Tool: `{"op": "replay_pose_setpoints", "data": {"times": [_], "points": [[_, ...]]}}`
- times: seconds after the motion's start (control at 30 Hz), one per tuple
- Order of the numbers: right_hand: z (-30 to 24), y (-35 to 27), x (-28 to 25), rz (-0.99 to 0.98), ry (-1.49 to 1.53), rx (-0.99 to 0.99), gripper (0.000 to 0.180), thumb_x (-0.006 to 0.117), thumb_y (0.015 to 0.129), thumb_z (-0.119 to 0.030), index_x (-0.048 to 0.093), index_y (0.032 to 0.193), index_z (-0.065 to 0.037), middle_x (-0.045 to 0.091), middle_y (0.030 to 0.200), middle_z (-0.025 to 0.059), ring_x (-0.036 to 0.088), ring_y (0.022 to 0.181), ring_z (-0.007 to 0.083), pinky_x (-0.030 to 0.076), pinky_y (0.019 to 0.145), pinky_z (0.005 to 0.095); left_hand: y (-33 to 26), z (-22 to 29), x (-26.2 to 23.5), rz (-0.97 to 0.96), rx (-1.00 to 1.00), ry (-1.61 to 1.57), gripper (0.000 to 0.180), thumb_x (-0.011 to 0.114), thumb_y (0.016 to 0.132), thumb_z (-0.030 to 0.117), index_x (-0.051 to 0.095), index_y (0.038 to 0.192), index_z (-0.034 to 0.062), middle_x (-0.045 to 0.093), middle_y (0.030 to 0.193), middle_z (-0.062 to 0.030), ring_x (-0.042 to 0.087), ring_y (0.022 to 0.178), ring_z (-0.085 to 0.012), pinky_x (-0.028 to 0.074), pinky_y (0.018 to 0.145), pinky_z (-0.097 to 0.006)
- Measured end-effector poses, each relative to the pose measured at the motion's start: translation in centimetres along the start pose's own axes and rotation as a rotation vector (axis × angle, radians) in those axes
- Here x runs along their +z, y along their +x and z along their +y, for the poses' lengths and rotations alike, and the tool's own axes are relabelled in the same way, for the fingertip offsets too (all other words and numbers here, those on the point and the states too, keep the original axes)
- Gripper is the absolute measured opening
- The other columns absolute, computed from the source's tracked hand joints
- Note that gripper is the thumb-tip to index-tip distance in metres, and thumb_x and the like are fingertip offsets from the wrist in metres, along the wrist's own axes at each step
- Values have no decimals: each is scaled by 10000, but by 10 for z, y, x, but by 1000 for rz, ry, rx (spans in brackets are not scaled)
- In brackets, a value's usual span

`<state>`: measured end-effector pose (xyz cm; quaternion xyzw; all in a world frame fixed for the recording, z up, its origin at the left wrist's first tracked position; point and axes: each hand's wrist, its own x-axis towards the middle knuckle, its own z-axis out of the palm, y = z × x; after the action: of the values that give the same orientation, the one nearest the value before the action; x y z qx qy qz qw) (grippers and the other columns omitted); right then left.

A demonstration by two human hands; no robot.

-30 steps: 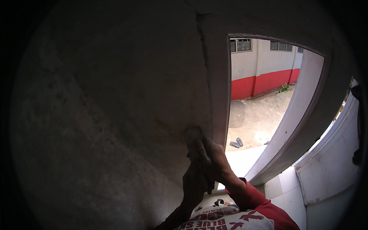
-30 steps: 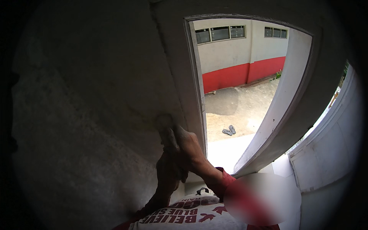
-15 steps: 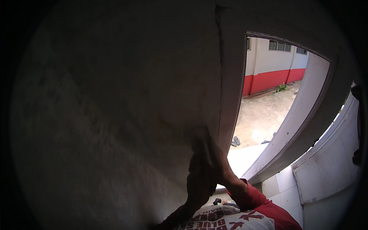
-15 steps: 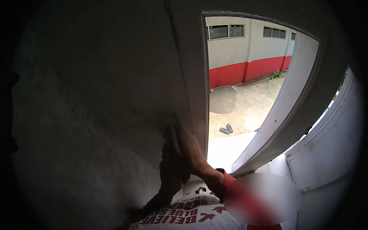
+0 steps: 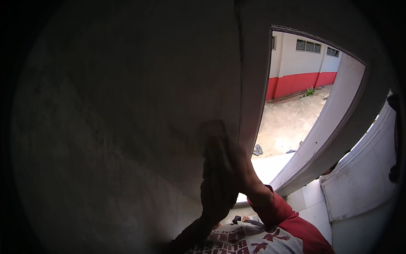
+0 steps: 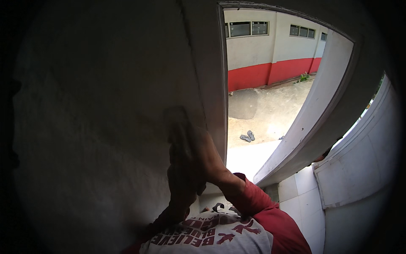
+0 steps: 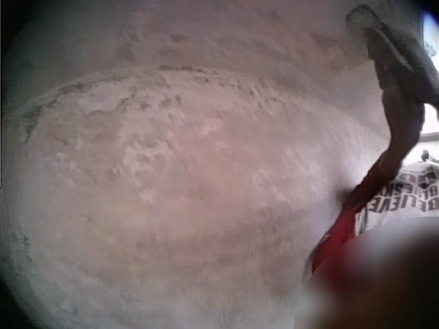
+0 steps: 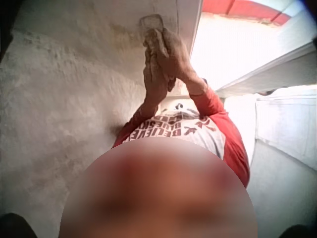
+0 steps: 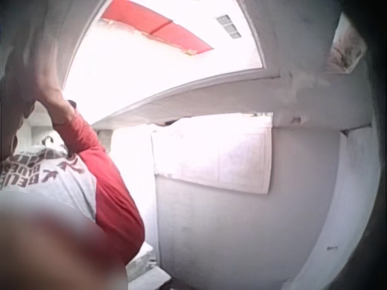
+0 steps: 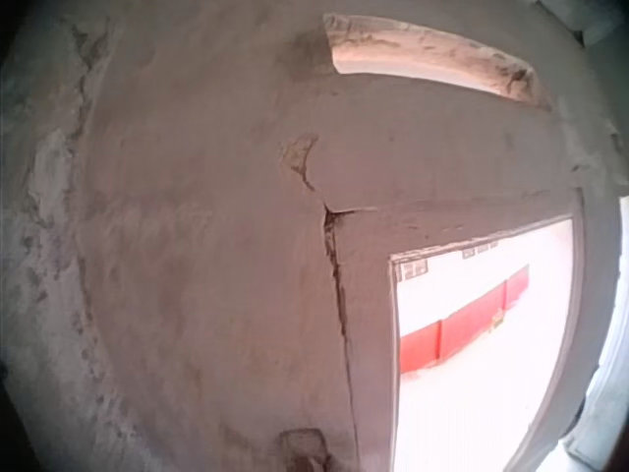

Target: The person smooths a wall surface using a sanding block. They repeatedly rub the block against the wall near a doorway, moving it in short strokes to even the surface.

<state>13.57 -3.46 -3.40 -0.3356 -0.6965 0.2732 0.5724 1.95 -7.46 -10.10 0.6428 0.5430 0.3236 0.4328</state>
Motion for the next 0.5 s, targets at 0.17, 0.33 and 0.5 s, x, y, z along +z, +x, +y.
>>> {"op": "replay_pose_setpoints", "data": {"times": [0.17,0.33,0.5], "points": [[4,0,-2,-24,275,344,324,544,1084,-264,600,1149,49,692,863,132,700,719,201,556,631,359,0,-2,7,222,307,-63,781,764,841,109,381,1488,-100,507,1365,-304,622,1095,-438,531,883,-484],[5,2,-5,-80,185,44,341,496,1109,-271,600,1177,47,692,880,125,695,695,197,556,626,352,3,0,5,322,497,253,652,700,959,127,387,1507,-33,636,974,-139,667,826,-207,540,637,-337],[6,3,-7,-67,187,380,338,479,1112,-256,601,1166,54,689,854,138,695,675,194,555,617,353,1,7,8,375,443,260,796,774,874,118,360,1523,-84,525,1303,-262,604,1115,-333,537,839,-394]]}}
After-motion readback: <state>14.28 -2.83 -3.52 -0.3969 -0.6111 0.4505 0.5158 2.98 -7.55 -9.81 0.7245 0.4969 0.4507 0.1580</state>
